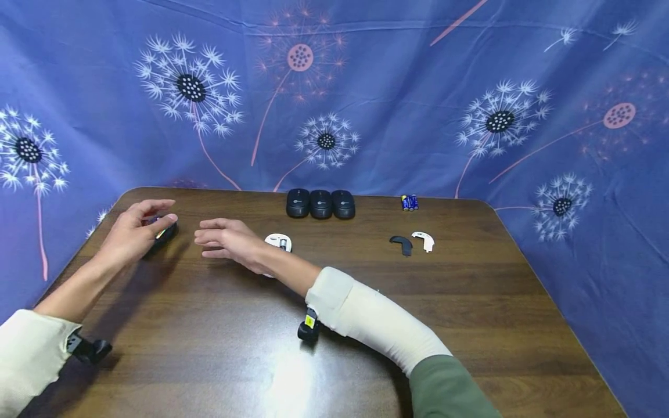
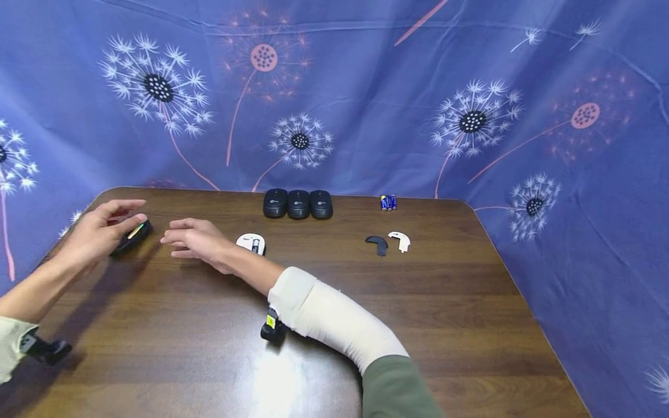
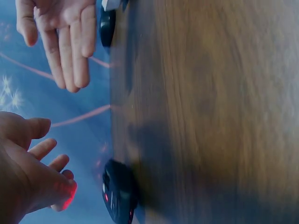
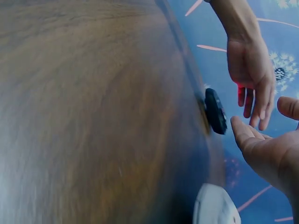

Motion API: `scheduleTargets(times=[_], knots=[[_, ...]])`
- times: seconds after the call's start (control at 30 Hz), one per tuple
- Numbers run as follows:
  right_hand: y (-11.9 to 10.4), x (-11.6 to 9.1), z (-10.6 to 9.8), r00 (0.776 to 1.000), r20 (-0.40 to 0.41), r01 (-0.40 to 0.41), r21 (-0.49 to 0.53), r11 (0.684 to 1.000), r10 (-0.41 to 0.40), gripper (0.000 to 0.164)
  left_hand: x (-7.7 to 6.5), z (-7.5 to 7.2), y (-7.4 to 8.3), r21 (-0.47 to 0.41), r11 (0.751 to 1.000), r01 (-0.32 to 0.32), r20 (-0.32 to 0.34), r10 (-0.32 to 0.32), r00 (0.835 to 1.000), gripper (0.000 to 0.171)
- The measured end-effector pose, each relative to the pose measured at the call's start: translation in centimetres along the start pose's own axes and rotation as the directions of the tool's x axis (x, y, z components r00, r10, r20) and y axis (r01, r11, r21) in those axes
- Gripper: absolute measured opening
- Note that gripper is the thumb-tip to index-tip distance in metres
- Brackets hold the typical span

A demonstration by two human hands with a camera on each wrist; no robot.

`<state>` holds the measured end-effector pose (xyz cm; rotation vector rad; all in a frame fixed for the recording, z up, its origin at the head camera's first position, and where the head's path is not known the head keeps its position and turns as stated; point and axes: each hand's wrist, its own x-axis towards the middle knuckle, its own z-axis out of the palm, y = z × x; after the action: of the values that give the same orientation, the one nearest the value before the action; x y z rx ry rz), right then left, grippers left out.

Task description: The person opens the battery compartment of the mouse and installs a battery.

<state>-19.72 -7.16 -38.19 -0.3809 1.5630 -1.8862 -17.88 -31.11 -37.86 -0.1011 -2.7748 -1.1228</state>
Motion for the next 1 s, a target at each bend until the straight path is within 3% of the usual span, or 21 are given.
scheduleTargets(times=[0.17,0.53,0.87,1.0], knots=[[-1.0,-1.3,-1.7,1.000,0.002,0.007,-0.035,0.999,-0.007,0.052,-0.3,1.1,1.4,-0.035,0.998,-0.045,0.012,0.045,0.999,0.049],[-2.0,-3.8,-4.4,0.999,0.014,0.050,-0.072,0.996,-0.049,0.054,0.1,2.8,4.8,-0.132,0.989,-0.059,0.150,0.078,0.986,0.056],[-1.7,-5.7,-7.5,0.999,0.005,0.034,-0.153,0.988,-0.033,0.057,0.6,5.0,6.8,-0.131,0.991,-0.019,0.259,0.053,0.964,0.067],[-1.6,-6.3,-8.9,0.999,-0.016,0.026,-0.180,0.983,-0.029,0.059,1.0,5.8,7.6,-0.124,0.992,-0.037,0.262,0.069,0.963,0.065]])
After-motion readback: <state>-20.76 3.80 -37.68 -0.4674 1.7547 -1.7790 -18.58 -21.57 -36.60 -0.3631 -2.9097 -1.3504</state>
